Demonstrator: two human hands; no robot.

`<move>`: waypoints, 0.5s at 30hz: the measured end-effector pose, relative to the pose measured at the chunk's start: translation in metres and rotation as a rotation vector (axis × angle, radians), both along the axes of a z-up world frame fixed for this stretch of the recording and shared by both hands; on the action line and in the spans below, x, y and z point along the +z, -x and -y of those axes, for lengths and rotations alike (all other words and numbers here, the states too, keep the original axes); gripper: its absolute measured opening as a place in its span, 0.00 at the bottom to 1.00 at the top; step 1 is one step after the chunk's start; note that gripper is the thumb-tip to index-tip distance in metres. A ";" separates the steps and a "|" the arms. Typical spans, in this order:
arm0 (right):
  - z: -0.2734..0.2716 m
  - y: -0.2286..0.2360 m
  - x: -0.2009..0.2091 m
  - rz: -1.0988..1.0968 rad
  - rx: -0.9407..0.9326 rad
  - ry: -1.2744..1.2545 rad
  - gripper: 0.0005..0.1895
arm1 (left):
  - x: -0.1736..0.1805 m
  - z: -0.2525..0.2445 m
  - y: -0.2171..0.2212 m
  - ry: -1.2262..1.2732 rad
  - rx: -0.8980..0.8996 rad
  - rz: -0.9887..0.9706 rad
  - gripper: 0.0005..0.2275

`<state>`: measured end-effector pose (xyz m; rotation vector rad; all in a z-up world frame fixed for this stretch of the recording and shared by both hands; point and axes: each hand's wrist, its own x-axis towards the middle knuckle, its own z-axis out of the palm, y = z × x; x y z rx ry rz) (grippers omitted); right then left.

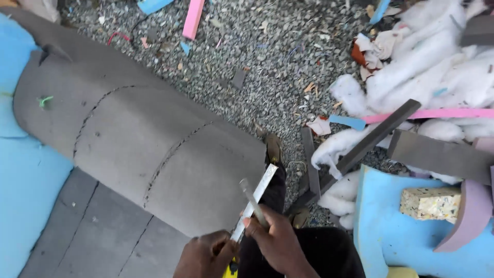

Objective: Measuring and cutting foam pieces for furniture reupholstery using a tape measure and a hand saw.

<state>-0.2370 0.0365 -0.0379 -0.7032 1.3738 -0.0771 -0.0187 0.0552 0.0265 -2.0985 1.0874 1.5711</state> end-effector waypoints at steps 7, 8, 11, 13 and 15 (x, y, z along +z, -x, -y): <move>0.044 -0.003 -0.005 0.151 -0.307 -0.369 0.17 | 0.001 0.033 -0.006 -0.117 0.050 -0.014 0.14; 0.048 -0.001 -0.004 0.094 -0.318 -0.364 0.14 | 0.000 0.032 -0.005 -0.106 0.069 -0.007 0.13; 0.062 0.017 -0.018 -0.008 -0.419 -0.321 0.14 | 0.012 0.038 0.001 -0.136 0.092 0.006 0.13; 0.084 0.041 -0.050 -0.048 -0.513 -0.271 0.16 | 0.007 0.036 -0.002 -0.162 0.094 0.012 0.13; 0.102 0.076 -0.088 -0.108 -0.785 -0.150 0.09 | -0.001 0.016 -0.011 -0.202 0.061 -0.064 0.14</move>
